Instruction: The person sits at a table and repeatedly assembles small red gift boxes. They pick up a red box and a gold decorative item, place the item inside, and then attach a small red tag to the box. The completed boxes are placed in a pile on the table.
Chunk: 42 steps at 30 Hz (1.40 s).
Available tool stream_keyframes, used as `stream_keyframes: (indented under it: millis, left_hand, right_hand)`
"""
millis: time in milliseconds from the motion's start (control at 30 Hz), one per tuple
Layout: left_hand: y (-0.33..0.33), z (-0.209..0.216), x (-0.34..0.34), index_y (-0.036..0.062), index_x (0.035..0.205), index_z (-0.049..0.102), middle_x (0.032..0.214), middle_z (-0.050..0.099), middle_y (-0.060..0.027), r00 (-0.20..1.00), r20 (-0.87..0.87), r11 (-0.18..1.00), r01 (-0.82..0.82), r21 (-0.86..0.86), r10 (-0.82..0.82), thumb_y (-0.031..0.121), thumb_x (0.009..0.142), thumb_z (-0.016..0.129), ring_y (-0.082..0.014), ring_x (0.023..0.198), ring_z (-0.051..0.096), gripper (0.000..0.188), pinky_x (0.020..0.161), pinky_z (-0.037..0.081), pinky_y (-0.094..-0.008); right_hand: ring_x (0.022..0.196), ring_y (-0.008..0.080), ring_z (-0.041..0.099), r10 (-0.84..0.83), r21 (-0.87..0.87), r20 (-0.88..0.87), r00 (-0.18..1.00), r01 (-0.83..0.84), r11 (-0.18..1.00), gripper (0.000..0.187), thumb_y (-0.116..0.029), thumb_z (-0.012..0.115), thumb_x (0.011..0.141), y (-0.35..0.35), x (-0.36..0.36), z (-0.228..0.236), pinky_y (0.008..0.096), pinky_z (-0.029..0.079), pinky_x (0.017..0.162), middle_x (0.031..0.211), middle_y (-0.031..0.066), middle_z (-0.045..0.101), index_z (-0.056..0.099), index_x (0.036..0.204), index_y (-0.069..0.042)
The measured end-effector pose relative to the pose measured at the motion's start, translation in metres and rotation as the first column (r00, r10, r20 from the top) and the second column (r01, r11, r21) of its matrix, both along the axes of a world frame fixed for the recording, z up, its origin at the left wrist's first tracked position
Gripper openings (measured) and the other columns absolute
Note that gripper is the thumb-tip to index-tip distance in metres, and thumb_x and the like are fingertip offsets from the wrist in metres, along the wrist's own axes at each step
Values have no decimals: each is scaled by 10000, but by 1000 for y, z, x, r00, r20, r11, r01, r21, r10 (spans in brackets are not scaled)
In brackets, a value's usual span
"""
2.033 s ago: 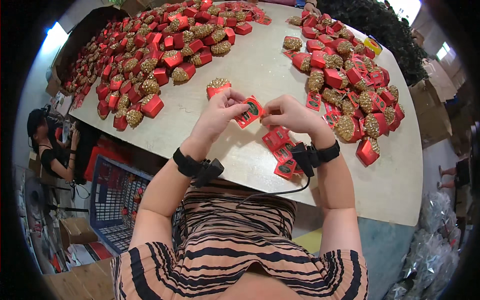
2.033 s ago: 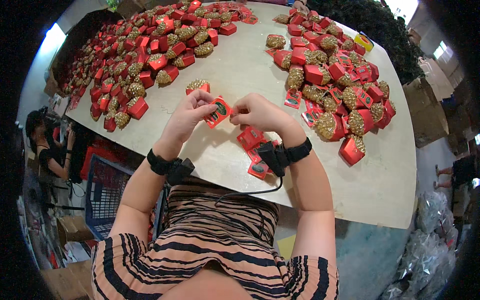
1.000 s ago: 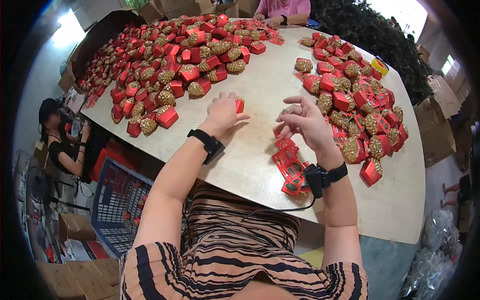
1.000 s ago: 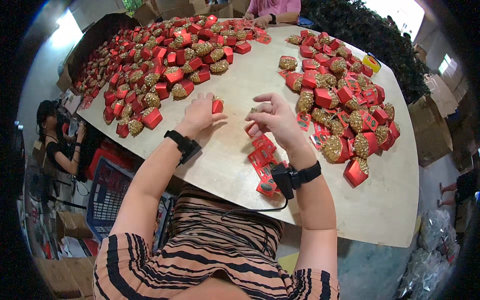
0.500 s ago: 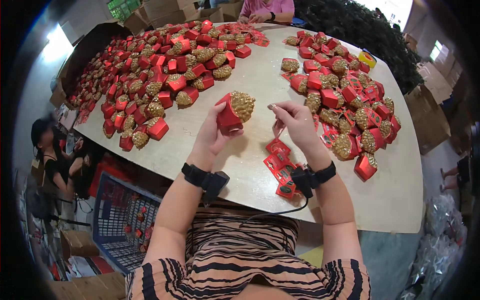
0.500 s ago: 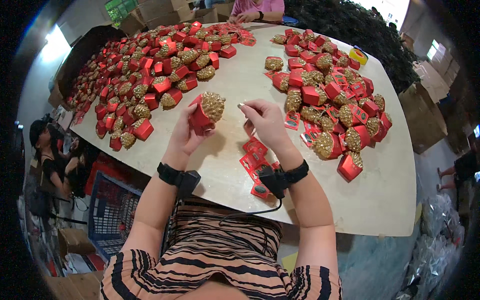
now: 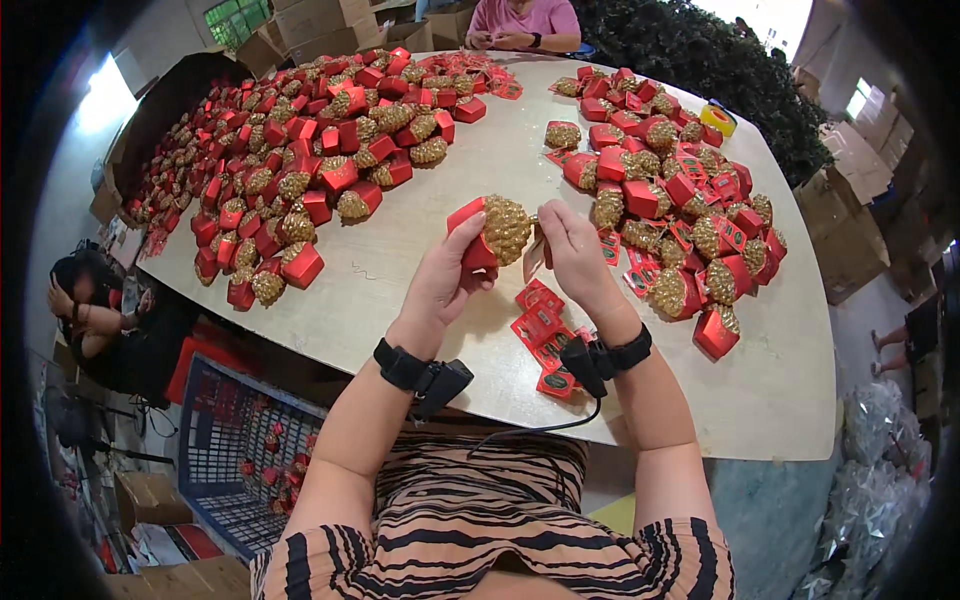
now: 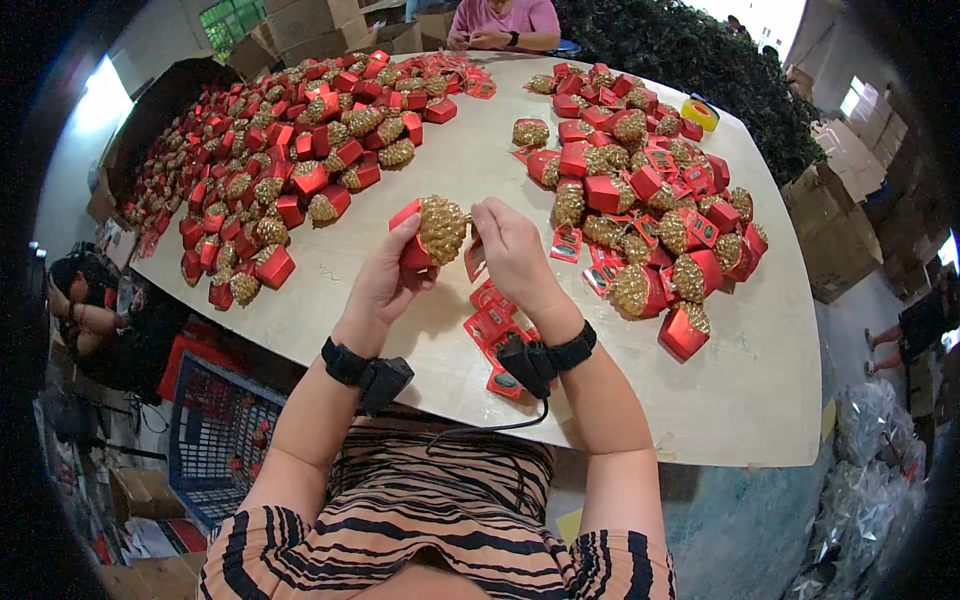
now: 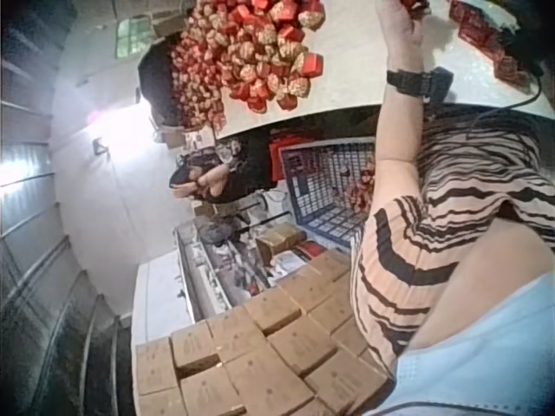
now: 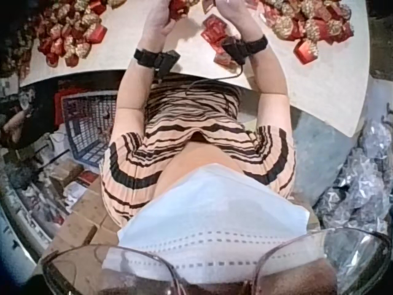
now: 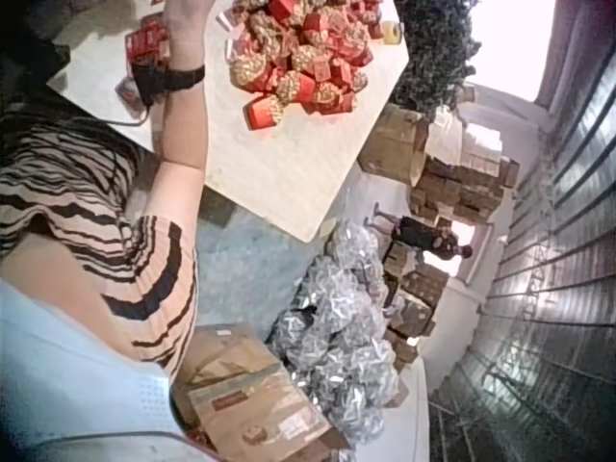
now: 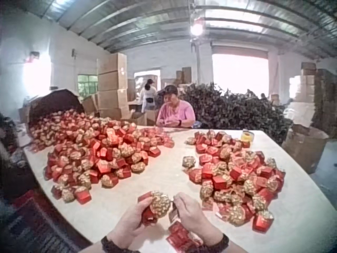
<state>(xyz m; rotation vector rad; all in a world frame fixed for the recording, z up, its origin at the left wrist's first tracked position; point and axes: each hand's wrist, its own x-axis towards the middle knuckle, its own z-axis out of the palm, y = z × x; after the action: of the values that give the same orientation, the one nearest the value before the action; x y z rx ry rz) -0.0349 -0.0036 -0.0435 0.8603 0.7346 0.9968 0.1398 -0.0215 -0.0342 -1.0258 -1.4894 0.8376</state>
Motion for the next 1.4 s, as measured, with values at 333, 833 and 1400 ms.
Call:
stream_keyframes:
  millis: [333, 833, 1400]
  left_hand:
    - [-15, 19, 8, 32, 1010, 560, 734, 580, -17, 990, -78, 967, -93, 239, 115, 333, 862, 584, -65, 513, 511, 336, 400, 369, -187]
    - [-19, 13, 18, 4, 1032, 515, 788, 593, -48, 914, -222, 852, -198, 485, 339, 277, 865, 600, -60, 557, 517, 331, 420, 381, -185]
    - [-11, -35, 27, 12, 1035, 585, 1013, 547, -175, 449, -838, 429, 721, 544, 310, 220, 684, 726, -322, 965, 526, 431, 843, 440, -373]
  right_hand:
    - [445, 131, 467, -128, 141, 31, 991, 122, 982, 335, -235, 406, 968, -3, -5, -1, 292, 379, 448, 520, 53, 425, 461, 730, -5]
    - [578, 80, 359, -4, 48, -81, 997, 8, 999, 321, -245, 414, 959, -2, -2, 0, 267, 317, 513, 606, -17, 384, 479, 759, -3]
    - [813, 326, 596, -750, 480, 316, 581, 584, 655, 345, -278, 595, 824, 12, 115, 21, 373, 476, 762, 1068, 209, 517, 597, 1043, -11]
